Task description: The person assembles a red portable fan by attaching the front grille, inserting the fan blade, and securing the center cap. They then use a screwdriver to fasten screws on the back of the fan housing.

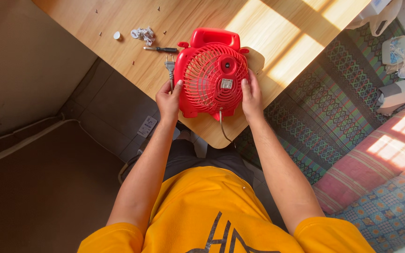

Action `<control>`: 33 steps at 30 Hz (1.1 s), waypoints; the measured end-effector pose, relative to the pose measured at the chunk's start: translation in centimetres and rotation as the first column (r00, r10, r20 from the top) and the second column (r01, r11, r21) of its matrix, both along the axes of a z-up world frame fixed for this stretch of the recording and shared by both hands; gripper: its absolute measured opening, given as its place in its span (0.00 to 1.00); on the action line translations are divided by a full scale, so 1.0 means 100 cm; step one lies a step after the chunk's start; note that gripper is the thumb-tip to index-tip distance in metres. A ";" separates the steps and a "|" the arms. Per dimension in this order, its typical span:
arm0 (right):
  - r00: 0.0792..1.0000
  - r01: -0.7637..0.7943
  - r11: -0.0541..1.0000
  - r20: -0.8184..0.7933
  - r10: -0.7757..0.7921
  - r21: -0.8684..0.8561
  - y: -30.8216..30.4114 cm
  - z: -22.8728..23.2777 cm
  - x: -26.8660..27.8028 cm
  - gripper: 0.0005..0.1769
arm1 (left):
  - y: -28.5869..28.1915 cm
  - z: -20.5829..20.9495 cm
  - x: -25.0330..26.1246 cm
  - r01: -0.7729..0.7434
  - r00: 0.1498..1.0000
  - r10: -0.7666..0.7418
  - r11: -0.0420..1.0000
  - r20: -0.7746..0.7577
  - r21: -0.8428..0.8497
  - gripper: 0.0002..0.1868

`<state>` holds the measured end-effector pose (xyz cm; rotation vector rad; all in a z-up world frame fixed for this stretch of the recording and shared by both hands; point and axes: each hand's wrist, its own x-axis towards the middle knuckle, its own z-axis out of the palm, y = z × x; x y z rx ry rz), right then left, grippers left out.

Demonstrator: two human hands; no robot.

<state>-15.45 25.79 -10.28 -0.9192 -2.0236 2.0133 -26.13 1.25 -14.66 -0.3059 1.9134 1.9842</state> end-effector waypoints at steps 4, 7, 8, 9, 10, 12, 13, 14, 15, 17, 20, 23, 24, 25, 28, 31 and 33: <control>1.000 -0.024 0.998 -0.010 0.024 0.063 0.000 0.005 0.008 0.40 | 0.006 0.004 -0.001 -0.009 1.000 0.009 0.998 -0.005 -0.065 0.14; 0.999 -0.042 0.995 0.007 0.041 0.089 -0.002 0.009 0.011 0.41 | 0.006 0.004 -0.003 0.021 0.999 -0.018 0.991 0.028 -0.130 0.15; 0.999 -0.047 0.994 0.018 0.045 0.096 -0.003 0.009 0.010 0.42 | 0.006 0.004 -0.003 0.019 1.000 -0.019 0.990 0.003 -0.143 0.14; 0.999 -0.051 0.987 -0.002 0.052 0.149 -0.006 0.008 0.012 0.42 | 0.005 0.002 -0.002 0.024 0.999 -0.027 0.988 -0.019 -0.156 0.13; 0.998 -0.054 0.978 -0.022 0.060 0.203 -0.009 0.007 0.012 0.42 | 0.005 0.000 0.000 0.029 0.998 -0.036 0.985 -0.041 -0.169 0.13; 0.997 -0.065 0.946 -0.015 0.073 0.319 -0.014 0.007 0.021 0.42 | 0.003 -0.006 0.005 0.004 0.998 -0.013 0.988 -0.060 -0.151 0.13; 0.996 -0.077 0.920 -0.003 0.085 0.383 -0.016 0.005 0.021 0.42 | 0.002 -0.010 0.004 -0.010 0.997 0.000 0.990 -0.075 -0.139 0.14; 0.995 -0.090 0.891 0.011 0.095 0.446 -0.018 0.004 0.021 0.43 | 0.000 -0.014 0.006 -0.018 0.999 0.013 0.995 -0.049 -0.099 0.13; 0.996 -0.081 0.884 0.003 0.090 0.461 -0.019 0.005 0.021 0.43 | -0.001 -0.016 0.007 -0.029 0.999 0.027 0.998 -0.023 -0.060 0.13; 0.997 -0.066 0.869 -0.010 0.082 0.490 -0.021 0.007 0.022 0.43 | -0.002 -0.019 0.009 -0.043 0.999 0.043 0.999 -0.008 0.003 0.13; 0.994 -0.040 0.866 -0.072 0.087 0.498 -0.021 0.007 0.028 0.41 | -0.002 -0.022 0.010 -0.063 0.997 0.065 0.997 -0.032 0.047 0.14; 0.997 0.073 0.869 -0.043 -0.059 0.490 -0.010 0.000 0.036 0.32 | -0.004 -0.019 0.012 -0.114 0.992 0.114 0.993 -0.047 0.005 0.14; 0.992 0.117 0.900 -0.014 -0.122 0.420 -0.001 -0.004 0.037 0.28 | -0.005 -0.015 0.012 -0.134 0.989 0.132 0.991 -0.070 -0.025 0.14; 0.983 0.163 0.923 0.021 -0.182 0.349 0.011 -0.010 0.039 0.24 | -0.006 -0.012 0.013 -0.154 0.985 0.149 0.987 -0.092 -0.053 0.14; 0.974 0.163 0.935 0.100 -0.204 0.315 0.047 -0.027 0.048 0.14 | -0.009 0.000 0.017 -0.161 0.974 0.139 0.980 -0.177 -0.117 0.14; 0.975 0.078 0.916 0.161 -0.153 0.394 0.066 -0.044 0.049 0.11 | -0.008 0.016 0.026 -0.157 0.953 0.104 0.973 -0.283 -0.168 0.12; 0.974 0.041 0.894 0.183 -0.136 0.446 0.068 -0.052 0.050 0.10 | -0.007 0.027 0.035 -0.149 0.974 0.120 0.979 -0.193 -0.139 0.13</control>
